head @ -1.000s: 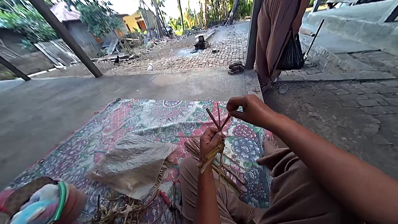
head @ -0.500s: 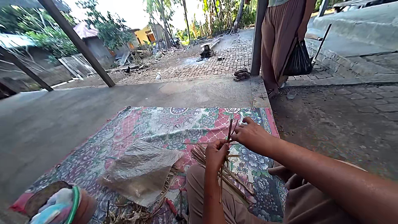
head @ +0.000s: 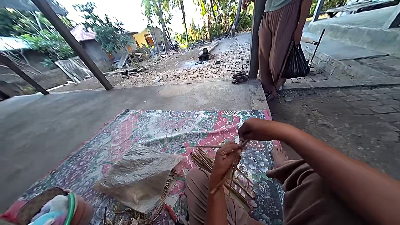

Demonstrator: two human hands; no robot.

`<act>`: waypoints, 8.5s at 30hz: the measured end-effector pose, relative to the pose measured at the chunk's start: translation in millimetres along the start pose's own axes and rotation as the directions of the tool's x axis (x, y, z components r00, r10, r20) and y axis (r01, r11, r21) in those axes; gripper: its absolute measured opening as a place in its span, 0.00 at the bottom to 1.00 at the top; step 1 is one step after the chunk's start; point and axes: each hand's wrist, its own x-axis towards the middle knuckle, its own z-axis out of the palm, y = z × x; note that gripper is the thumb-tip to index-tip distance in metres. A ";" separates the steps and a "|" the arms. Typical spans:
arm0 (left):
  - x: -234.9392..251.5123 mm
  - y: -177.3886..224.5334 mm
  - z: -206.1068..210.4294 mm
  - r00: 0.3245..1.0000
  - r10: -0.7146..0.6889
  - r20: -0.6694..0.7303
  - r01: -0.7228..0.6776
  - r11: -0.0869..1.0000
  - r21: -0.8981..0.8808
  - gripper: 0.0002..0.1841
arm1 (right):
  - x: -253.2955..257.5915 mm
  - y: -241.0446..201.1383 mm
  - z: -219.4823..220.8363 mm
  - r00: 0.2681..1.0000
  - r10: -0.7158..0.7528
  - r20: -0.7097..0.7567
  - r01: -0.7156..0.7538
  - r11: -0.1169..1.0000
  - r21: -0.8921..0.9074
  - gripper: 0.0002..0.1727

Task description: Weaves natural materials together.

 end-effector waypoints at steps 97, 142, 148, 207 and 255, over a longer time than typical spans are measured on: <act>16.9 47.5 29.1 0.805 -0.082 -0.587 -0.001 0.990 -0.139 0.10 | 5.4 -14.1 20.6 0.983 0.018 -0.183 0.072 0.879 0.471 0.10; -26.1 39.5 -20.9 0.985 -0.156 -0.080 0.166 0.976 0.138 0.15 | 41.4 -78.0 49.5 0.947 -0.066 -0.314 0.115 0.984 0.139 0.11; -0.2 70.4 13.0 0.982 -0.148 -0.114 0.159 0.983 0.088 0.16 | 10.0 -82.6 18.0 0.927 -0.032 -0.374 0.115 0.973 0.200 0.09; 8.5 46.3 -2.9 0.878 -0.055 -0.476 -0.057 0.974 -0.219 0.07 | 18.7 -33.6 10.8 0.887 -0.245 -0.392 0.403 0.824 0.399 0.11; 5.7 46.5 11.8 0.896 -0.127 -0.425 -0.052 0.921 -0.386 0.06 | 15.9 -24.1 13.9 0.913 -0.279 -0.297 0.386 0.824 0.414 0.05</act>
